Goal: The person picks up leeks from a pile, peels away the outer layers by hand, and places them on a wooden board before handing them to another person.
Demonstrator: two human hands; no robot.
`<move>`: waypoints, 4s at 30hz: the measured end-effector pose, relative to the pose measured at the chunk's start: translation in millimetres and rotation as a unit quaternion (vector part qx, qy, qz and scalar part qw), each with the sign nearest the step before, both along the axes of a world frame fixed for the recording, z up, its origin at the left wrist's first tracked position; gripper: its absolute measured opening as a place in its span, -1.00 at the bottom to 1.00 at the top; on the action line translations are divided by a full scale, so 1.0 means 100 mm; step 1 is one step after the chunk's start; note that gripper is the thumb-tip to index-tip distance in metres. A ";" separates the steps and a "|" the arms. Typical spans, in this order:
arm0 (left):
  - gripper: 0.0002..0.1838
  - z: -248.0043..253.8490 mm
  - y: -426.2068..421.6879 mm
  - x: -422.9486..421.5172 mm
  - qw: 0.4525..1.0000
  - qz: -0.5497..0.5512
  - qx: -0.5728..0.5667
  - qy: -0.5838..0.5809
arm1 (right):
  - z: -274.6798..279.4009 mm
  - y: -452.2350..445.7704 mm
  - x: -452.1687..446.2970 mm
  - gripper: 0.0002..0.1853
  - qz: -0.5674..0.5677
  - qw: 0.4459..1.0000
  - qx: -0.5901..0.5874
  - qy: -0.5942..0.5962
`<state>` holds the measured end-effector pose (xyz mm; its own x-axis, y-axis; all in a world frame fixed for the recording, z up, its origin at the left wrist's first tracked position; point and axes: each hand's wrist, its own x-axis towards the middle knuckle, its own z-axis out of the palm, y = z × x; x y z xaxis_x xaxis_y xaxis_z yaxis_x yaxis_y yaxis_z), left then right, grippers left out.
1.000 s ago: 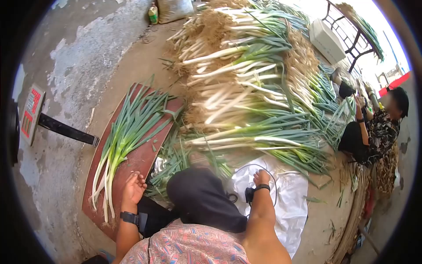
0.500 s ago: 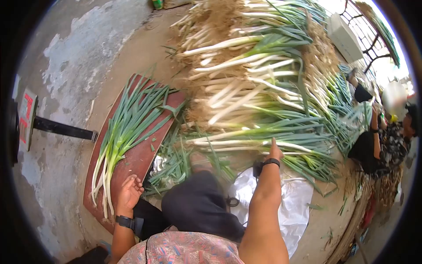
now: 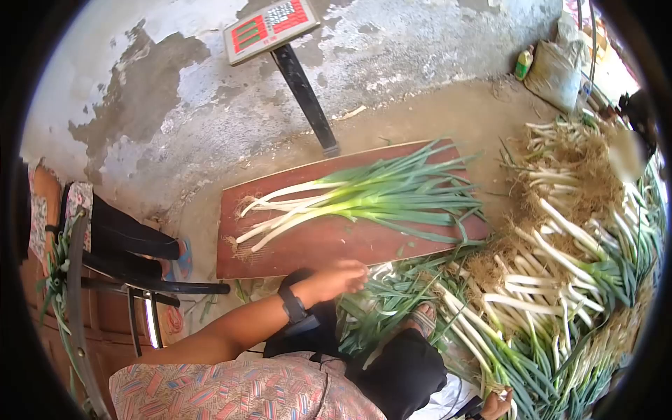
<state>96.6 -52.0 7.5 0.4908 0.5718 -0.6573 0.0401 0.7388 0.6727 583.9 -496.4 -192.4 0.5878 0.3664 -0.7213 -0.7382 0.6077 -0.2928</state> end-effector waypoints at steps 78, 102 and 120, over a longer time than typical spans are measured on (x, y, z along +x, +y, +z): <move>-0.81 1.60 0.30 -0.30 0.626 0.019 0.756 0.190 | 3.61 4.39 -3.32 -0.81 0.413 0.775 0.335 -0.342; -0.84 1.08 0.60 -1.64 0.744 0.382 0.504 0.217 | 3.54 4.36 -3.01 -0.81 0.378 0.810 0.360 -0.269; -0.80 1.14 0.32 -1.54 0.759 0.283 0.553 0.192 | 3.50 4.42 -3.09 -0.80 0.380 0.823 0.346 -0.241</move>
